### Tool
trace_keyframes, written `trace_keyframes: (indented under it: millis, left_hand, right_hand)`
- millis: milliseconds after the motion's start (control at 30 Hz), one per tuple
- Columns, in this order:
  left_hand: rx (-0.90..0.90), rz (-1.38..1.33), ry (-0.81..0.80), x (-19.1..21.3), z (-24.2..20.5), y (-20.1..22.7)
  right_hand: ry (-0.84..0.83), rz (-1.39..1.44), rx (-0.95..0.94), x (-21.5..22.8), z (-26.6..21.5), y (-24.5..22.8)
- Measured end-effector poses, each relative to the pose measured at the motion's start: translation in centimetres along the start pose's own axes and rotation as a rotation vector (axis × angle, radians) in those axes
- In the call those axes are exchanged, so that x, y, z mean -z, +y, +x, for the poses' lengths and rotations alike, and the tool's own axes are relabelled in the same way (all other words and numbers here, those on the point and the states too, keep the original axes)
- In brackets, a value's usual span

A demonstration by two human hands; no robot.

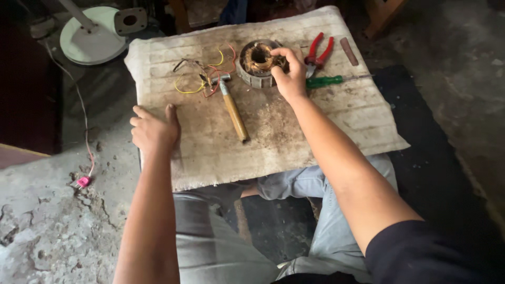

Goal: The person manipulates copper coils and wires inside a motor stator by hand and with a pair of pliers, adjusting the components on a cloth-covered work surface.

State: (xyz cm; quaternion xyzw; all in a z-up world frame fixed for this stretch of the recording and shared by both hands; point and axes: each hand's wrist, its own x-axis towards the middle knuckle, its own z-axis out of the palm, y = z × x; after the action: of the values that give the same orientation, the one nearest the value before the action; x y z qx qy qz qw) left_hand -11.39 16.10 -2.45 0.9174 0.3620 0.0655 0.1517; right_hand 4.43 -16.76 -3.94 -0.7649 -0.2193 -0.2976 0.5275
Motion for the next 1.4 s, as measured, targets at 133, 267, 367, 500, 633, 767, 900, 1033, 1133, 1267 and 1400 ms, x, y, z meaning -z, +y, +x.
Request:
trace_keyframes:
  millis: [133,267,367,500,633,767,900,1033,1133,1267,1400]
  left_hand:
    - [-0.007,-0.024,-0.015,0.4,-0.4,0.1]
    - [0.04,0.034,-0.05,0.9,-2.0,0.4]
    - [-0.023,0.04,-0.03,1.0,-1.3,0.9]
    - [-0.01,0.09,-0.039,0.9,-0.9,0.2]
    - [-0.037,0.089,-0.021,0.4,-0.4,0.2]
    - [-0.022,0.113,-0.05,0.3,0.1,0.4]
    - [-0.039,0.116,-0.028,0.7,0.1,0.4]
    - [0.028,0.059,-0.036,0.6,-1.2,0.6]
    - [0.017,0.043,-0.026,0.6,-1.8,0.7]
    - [0.027,0.097,-0.026,0.1,-1.6,0.6]
    - [-0.317,0.251,0.141,1.3,-0.6,2.6]
  right_hand:
    - [-0.002,0.027,0.025,-0.3,-0.1,0.6]
    - [-0.005,0.01,0.03,-0.1,0.5,0.8]
    - [-0.015,0.02,-0.009,-0.1,0.2,0.6]
    - [0.001,0.017,0.021,-0.4,0.5,-0.1]
    - [-0.033,0.031,0.025,-0.5,0.2,-0.1]
    - [-0.036,0.045,0.011,-0.6,1.0,0.6]
    - [-0.041,0.038,0.016,-0.5,0.8,1.1]
    - [-0.051,0.072,0.036,-0.4,0.2,1.6]
    - [-0.051,0.112,0.021,-0.2,0.7,1.7]
    - [-0.039,0.08,0.054,0.0,0.9,1.5]
    - [-0.043,0.029,0.116,-0.4,0.1,1.4]
